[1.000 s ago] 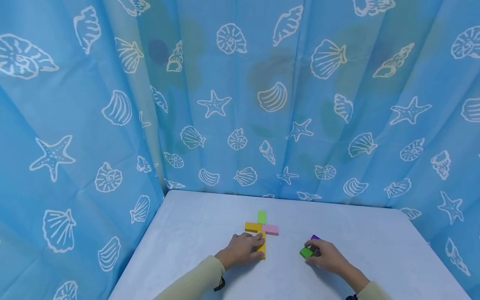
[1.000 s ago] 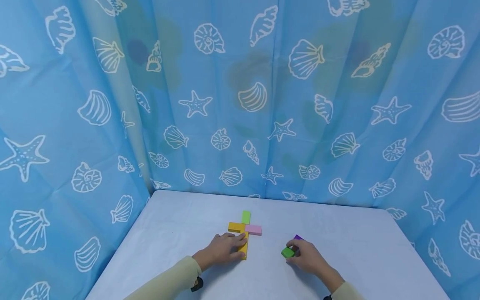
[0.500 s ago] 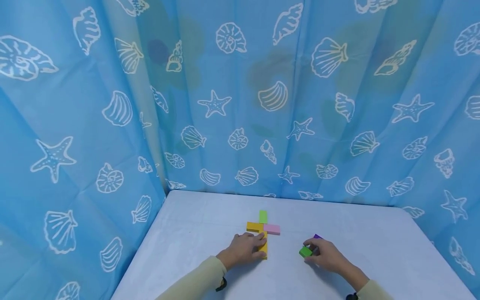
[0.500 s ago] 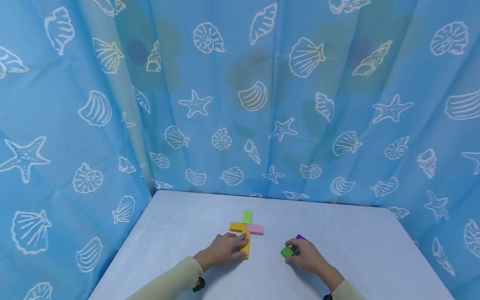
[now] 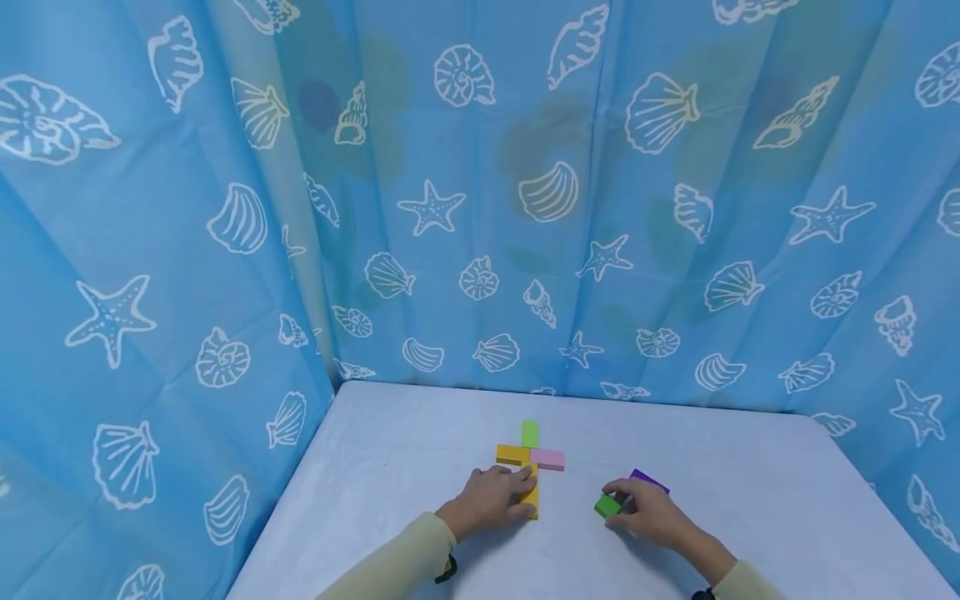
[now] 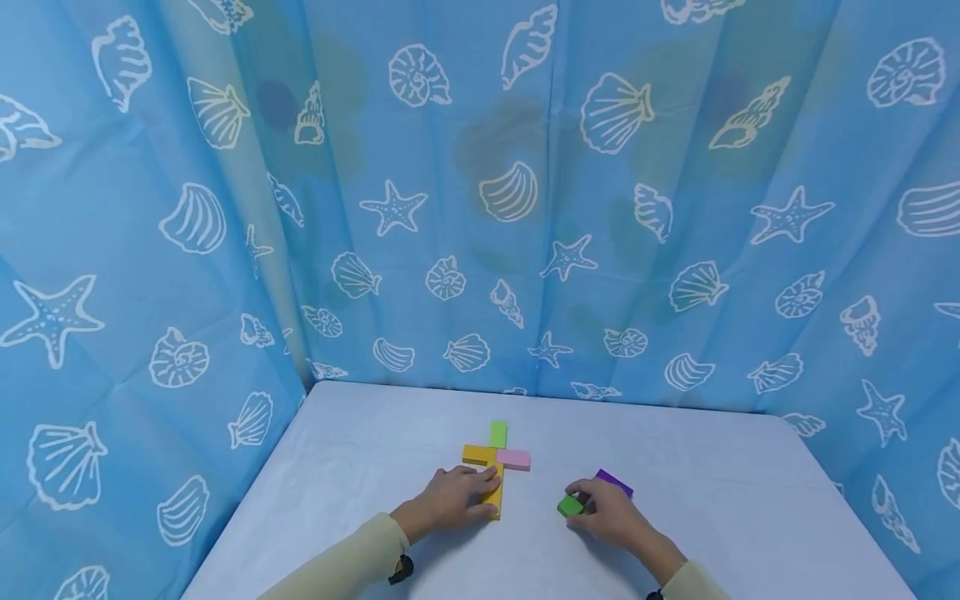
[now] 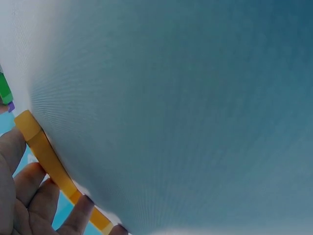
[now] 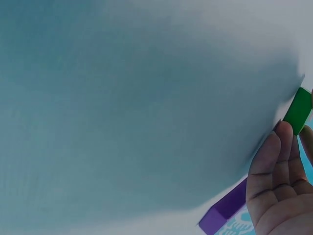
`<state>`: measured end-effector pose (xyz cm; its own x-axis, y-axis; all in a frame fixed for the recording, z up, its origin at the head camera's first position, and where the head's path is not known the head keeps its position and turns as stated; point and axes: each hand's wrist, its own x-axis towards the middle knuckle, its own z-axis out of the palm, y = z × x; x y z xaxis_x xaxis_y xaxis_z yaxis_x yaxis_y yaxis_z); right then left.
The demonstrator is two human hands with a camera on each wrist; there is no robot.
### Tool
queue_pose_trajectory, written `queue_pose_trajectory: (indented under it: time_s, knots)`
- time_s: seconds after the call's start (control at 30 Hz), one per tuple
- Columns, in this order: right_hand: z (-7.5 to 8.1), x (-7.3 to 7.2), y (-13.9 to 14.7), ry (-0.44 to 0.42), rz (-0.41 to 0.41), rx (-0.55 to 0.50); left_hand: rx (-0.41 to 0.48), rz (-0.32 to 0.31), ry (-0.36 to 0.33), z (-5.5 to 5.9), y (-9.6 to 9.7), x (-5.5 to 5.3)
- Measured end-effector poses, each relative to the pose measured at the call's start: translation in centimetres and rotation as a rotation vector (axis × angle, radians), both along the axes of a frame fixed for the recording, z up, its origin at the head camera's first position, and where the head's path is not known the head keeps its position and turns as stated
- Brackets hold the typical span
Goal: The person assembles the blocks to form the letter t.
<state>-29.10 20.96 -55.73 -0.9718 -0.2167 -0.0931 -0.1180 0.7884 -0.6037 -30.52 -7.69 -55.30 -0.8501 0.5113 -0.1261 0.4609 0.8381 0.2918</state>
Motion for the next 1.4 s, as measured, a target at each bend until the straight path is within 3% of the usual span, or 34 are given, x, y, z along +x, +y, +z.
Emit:
queue_pose_trajectory:
  time_s: [0.47,0.63,0.83,1.4]
  knots:
    - [0.2,0.6,-1.8,0.018,0.101,0.013,-0.027,-0.003,0.011,0.3,0.3,-0.4]
    - [0.0,0.5,-2.2,0.019,0.185,0.001,-0.037,0.003,0.024,0.0,0.4,-0.8]
    - [-0.2,1.1,-2.9,-0.011,0.285,-0.033,-0.032,0.017,-0.001,-0.4,0.5,-0.3]
    - [0.4,2.1,-3.9,-0.042,0.197,-0.107,-0.026,-0.008,0.011,0.1,0.1,-0.3]
